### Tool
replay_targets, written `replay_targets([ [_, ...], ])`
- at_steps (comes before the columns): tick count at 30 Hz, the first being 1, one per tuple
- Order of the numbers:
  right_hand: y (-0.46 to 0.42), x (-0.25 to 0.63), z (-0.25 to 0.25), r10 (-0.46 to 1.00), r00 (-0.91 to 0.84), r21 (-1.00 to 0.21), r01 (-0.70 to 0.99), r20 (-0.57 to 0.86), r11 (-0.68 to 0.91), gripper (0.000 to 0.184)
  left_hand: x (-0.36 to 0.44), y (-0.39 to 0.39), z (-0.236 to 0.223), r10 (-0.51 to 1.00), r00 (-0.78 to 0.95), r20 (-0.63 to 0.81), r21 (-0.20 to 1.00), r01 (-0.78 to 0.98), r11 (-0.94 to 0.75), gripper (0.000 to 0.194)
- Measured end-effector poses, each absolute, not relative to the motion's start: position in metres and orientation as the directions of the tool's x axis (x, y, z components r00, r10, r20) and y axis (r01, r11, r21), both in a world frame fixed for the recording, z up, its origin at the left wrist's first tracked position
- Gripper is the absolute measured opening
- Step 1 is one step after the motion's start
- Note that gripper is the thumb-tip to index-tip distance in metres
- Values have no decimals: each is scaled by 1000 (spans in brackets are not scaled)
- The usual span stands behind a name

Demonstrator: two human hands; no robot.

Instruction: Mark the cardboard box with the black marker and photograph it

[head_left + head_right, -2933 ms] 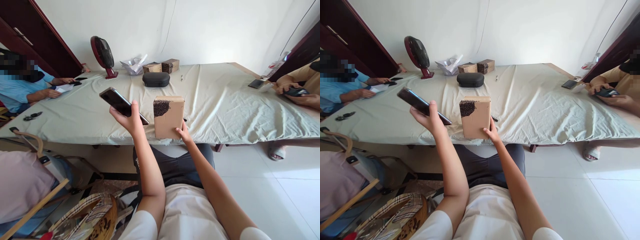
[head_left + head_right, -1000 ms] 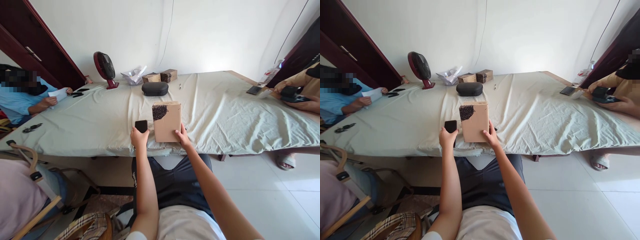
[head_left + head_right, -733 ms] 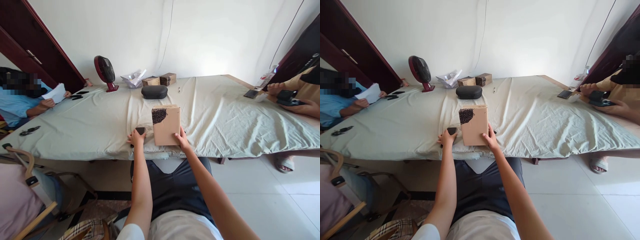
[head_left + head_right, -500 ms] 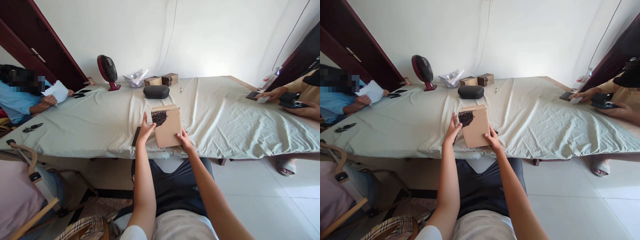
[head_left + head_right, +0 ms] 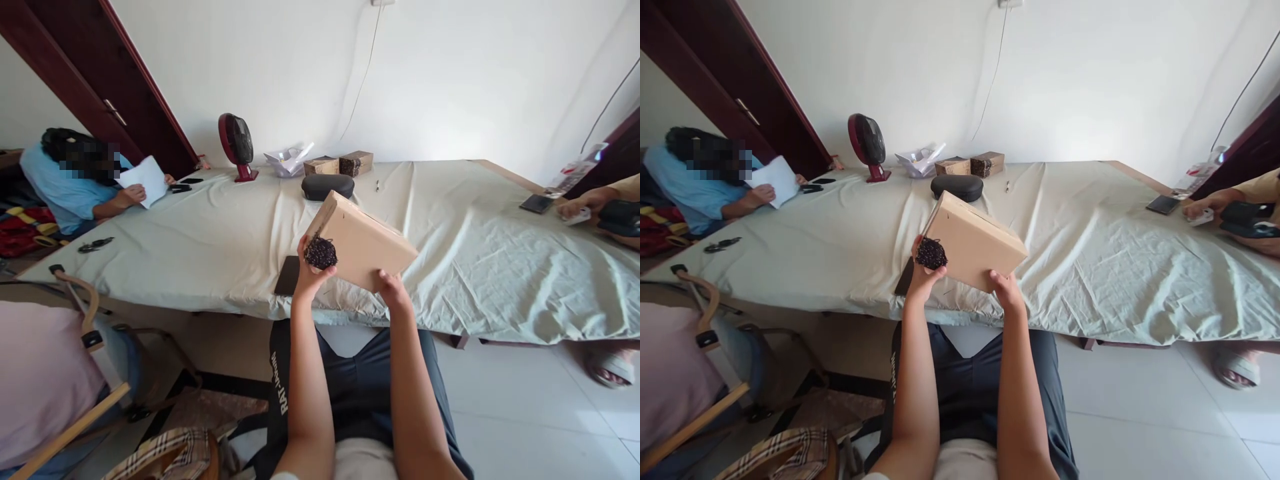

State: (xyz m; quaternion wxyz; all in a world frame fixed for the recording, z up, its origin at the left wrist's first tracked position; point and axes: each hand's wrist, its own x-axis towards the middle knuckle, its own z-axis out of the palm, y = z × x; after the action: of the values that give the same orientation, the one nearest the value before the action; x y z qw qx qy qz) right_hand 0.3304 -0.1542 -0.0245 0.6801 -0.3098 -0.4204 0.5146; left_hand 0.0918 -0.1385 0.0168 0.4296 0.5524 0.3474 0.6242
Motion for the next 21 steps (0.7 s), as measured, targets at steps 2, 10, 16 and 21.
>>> replay_targets([
  [2,-162,340,-22,954,167,-884,-363,250,295,76,80,-151,13,927,21,373,928,-27,-373,129],
  [10,-182,368,4,924,74,-925,-40,375,379,108,59,-165,15,949,32,314,947,65,-315,60],
  [16,-183,363,11,912,58,-913,-13,407,408,108,68,-165,18,941,1,339,940,30,-339,64],
  [21,-182,362,13,913,45,-914,-16,405,406,115,69,-172,27,943,-7,332,943,8,-332,103],
])
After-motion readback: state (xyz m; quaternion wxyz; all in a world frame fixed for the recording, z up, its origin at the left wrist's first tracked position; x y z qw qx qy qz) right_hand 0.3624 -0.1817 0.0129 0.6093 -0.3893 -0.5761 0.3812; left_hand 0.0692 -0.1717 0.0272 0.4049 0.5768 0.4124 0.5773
